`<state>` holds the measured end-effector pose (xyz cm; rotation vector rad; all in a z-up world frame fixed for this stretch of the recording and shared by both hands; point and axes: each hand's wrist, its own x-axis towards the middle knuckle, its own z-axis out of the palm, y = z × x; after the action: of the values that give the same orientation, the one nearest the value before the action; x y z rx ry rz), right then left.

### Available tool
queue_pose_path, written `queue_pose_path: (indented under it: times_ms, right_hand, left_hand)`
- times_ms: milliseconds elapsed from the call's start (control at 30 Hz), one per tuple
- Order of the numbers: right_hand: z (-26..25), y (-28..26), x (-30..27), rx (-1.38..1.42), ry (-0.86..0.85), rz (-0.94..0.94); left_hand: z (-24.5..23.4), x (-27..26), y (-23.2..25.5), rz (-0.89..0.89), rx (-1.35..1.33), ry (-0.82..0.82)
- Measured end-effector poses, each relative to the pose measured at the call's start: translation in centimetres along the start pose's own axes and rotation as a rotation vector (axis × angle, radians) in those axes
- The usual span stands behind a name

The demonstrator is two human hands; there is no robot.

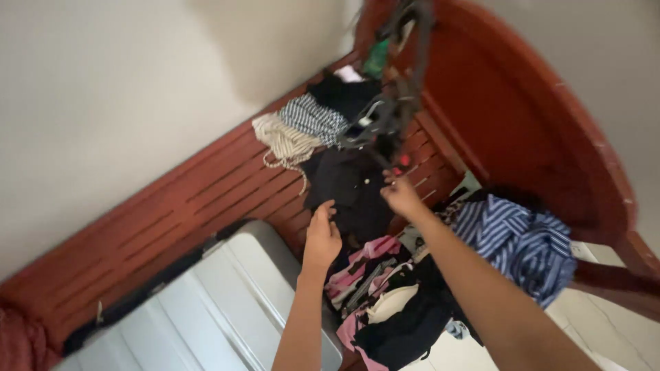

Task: Folding various clothing items and packing them into a suitcase on a bed frame.

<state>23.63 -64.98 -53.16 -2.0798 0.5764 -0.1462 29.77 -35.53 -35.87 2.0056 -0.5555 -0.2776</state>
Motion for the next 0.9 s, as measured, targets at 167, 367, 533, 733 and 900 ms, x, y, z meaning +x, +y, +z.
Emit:
queue_pose_path:
  times_ms: [167,367,533,733,900]
  right_hand:
    - [1.0,4.1,6.3,0.179,-0.087,0.366]
    - [-1.6,-6.2,8.5,-0.107,-0.044,0.439]
    - [-0.5,0.4,11.9,-0.052,0.025,0.265]
    - [-2.6,-2.6,11.4,0.365,-0.042,0.548]
    - [-2.8,1.1,10.1,0.753,-0.153,0.388]
  left_hand:
    - [0.1,-0.7,-0.6,0.007,-0.067,0.0]
    - [0.1,-1.5,-2.3,-0.165,-0.183,-0.001]
    - [0.3,-2.7,-1.8,-0.21,-0.246,0.026]
    - [-0.1,-4.3,-1.2,-0.215,-0.246,-0.008]
    - [1.2,-4.8,-1.5,-0.204,-0.244,0.045]
